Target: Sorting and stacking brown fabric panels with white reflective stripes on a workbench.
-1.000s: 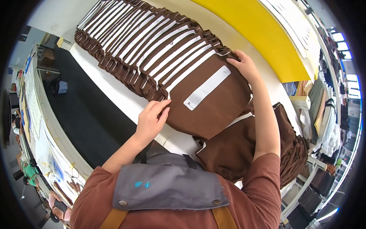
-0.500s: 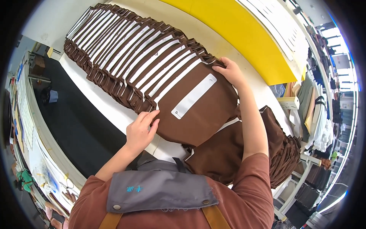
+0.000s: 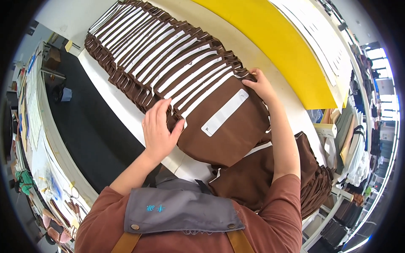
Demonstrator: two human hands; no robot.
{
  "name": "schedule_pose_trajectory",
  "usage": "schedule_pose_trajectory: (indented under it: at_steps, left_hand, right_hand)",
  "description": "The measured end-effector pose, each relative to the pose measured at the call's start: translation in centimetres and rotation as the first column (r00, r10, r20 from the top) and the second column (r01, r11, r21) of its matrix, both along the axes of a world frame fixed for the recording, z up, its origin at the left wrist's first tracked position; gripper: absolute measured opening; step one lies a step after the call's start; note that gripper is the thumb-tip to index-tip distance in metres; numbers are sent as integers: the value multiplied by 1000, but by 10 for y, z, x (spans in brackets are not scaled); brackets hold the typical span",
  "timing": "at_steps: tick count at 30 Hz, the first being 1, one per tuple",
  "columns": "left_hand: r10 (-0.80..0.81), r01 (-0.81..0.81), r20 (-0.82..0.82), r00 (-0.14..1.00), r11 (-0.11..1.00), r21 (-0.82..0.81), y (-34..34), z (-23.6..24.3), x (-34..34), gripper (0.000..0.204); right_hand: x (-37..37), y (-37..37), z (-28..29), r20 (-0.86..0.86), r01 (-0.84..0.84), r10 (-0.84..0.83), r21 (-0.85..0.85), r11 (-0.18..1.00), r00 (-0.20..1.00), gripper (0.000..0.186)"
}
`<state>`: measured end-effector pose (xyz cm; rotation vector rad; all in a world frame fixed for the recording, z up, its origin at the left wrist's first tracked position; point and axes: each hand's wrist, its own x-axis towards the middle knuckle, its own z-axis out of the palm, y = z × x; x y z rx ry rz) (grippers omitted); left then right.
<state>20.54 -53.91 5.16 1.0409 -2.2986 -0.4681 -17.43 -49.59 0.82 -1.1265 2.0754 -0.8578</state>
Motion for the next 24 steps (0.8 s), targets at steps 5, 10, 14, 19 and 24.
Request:
schedule_pose_trajectory:
  at_steps: [5,10,14,19,24]
  left_hand:
    - [53,-48,-34,998,990,134,-33,-6,-17,47]
    - [45,-46,8,999,991,126,-51,-9,-25,24]
    - [-2,-9,65,998,986,169,-51,2,-35,21]
    - [-147,111,239,960,981,157,-62,5,-61,31]
    - [-284,163,335,898,924,346,-80,10,-105,36]
  right_hand:
    - [-1,-4,4,278,92,-92,11,996,956,57]
    - [-10,-7,-9,230,57,-86,130,990,969,44]
    - [1,-13,0,286,72,-112,147,986,952,47]
    - [6,-13,4,312,99,-128,107,989,942,39]
    - [20,-12,15,119,149,-150,19,989,982,32]
